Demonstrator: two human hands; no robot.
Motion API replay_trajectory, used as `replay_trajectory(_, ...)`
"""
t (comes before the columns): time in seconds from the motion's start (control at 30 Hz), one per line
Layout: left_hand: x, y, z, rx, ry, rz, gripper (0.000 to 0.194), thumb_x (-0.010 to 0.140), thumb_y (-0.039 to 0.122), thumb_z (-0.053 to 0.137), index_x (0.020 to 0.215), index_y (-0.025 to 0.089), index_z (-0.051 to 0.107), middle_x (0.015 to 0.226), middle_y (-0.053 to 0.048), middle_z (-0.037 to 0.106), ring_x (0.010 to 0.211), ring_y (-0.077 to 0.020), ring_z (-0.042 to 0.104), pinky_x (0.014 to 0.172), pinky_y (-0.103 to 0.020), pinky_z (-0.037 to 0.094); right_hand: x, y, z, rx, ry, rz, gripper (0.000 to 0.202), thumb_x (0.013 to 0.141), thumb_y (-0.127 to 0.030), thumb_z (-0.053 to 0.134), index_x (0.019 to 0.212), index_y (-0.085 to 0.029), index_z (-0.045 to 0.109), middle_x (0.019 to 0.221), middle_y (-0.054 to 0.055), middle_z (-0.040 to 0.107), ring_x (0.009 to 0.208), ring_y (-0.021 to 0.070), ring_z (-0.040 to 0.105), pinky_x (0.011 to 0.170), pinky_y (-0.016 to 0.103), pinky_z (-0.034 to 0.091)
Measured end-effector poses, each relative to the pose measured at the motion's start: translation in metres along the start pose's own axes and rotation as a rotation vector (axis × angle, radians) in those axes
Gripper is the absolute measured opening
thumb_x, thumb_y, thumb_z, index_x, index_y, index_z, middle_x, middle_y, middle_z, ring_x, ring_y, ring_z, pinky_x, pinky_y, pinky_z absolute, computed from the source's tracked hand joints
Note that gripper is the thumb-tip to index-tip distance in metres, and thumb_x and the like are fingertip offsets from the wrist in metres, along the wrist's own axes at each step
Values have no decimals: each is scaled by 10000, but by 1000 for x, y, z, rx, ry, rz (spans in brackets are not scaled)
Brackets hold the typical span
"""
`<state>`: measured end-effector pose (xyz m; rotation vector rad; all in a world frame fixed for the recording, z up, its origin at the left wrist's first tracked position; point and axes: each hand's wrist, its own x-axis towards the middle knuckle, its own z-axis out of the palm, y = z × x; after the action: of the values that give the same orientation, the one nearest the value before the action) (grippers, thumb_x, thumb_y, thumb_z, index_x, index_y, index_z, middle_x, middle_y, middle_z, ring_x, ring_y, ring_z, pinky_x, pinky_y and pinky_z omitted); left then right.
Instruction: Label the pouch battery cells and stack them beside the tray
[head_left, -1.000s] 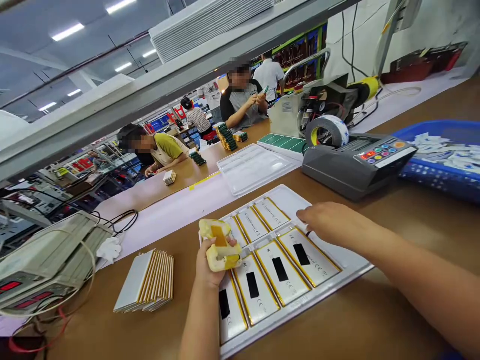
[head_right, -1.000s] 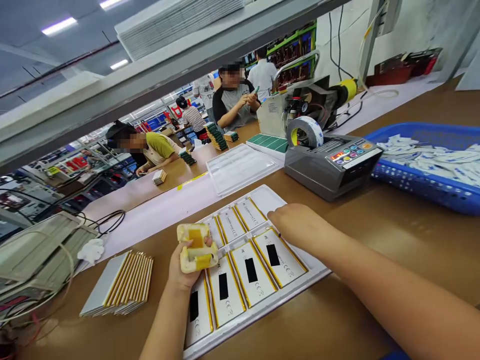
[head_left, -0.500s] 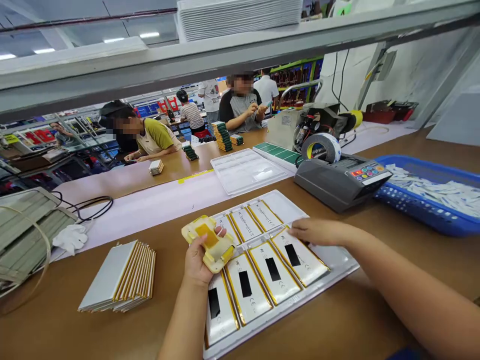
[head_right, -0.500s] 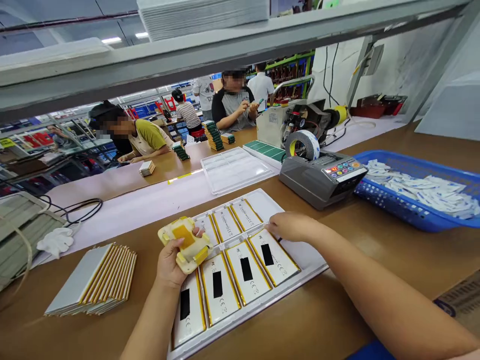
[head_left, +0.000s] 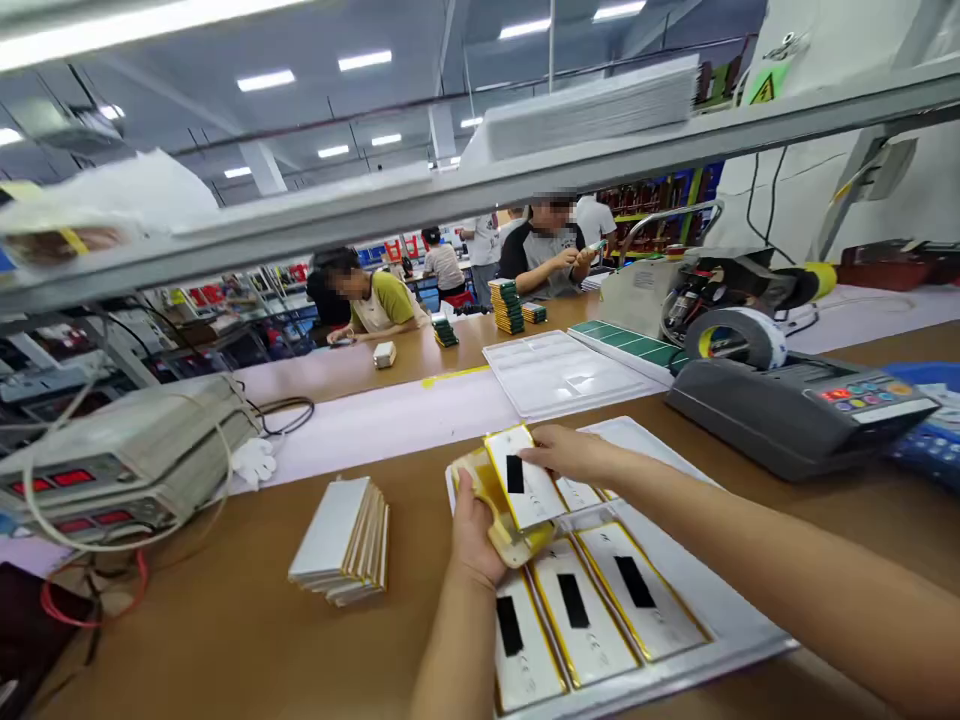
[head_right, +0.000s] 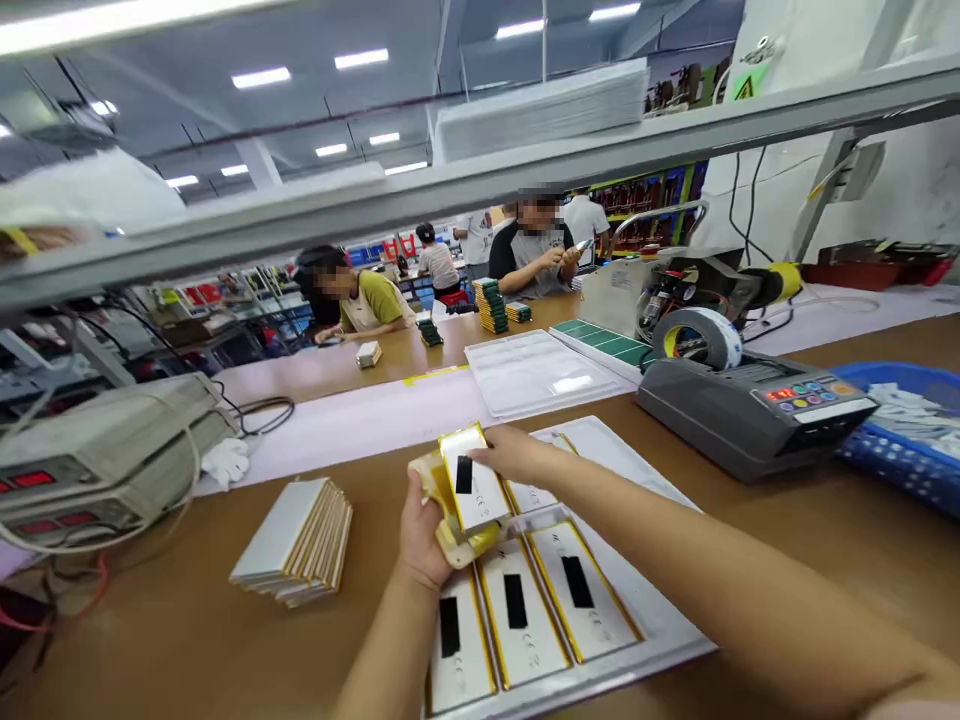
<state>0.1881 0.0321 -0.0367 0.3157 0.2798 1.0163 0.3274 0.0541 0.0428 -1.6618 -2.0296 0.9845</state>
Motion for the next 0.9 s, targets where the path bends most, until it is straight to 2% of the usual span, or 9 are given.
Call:
replay_trajectory(0.1,-1,2,-5,15,-11,33,505,709,564,455,1030,188,555,924,-77,635,905,-235,569,798,-383,423,16,-18,16,-252,-48,-64,233,752,-355,468,808,-164,591,814,58,633,707,165,553,595,245,398)
replay_trajectory(0.17,0,4,-8,4,-25,68,520,695,590,449,1006,190,567,921,-76,636,907,-230,567,808,-383,418,16,-13,9,-451,-19,-61,332,766,-464,416,790,-189,600,817,65,638,731,197,565,600,273,395)
replay_trajectory(0.23,0,6,-10,-21,-39,93,546,685,620,430,995,193,570,959,-81,624,920,-241,559,810,-408,416,12,5,-13,-675,137,26,396,805,-480,318,837,-197,593,844,89,638,766,224,572,600,294,391)
replay_trajectory(0.3,1,8,-11,-64,-29,115,549,678,630,426,995,204,566,981,-80,615,938,-258,550,805,-435,416,9,31,-42,-895,272,136,351,827,-394,307,899,-177,574,876,119,633,791,236,577,595,299,385)
replay_trajectory(0.43,6,11,-14,-135,70,145,516,664,601,477,972,196,570,914,-90,621,894,-265,564,780,-446,429,5,80,-79,-1088,207,177,243,807,-284,379,867,-151,573,846,123,639,769,223,585,580,280,373)
replay_trajectory(0.57,11,12,-17,-173,165,183,493,626,584,537,914,187,578,818,-79,617,784,-247,586,748,-449,440,7,98,-71,-1131,154,85,219,812,-194,362,894,-137,557,858,118,634,800,206,576,625,281,374)
replay_trajectory(0.67,12,12,-17,-189,150,205,508,619,591,538,916,181,577,799,-76,607,761,-237,583,742,-444,441,13,102,-58,-1170,144,21,199,765,-99,387,861,-122,560,846,125,631,814,225,567,656,305,372)
replay_trajectory(0.77,11,12,-15,-182,157,188,531,610,594,545,946,183,572,808,-79,600,760,-237,578,744,-448,439,18,108,-54,-1219,182,-28,209,728,-54,391,822,-127,563,810,122,629,800,245,560,659,333,369)
replay_trajectory(0.9,11,11,-14,-175,179,184,539,611,590,546,957,177,568,807,-83,596,760,-246,575,744,-466,437,17,120,-56,-1187,254,10,221,730,-63,375,836,-140,553,810,110,625,779,243,557,634,326,374)
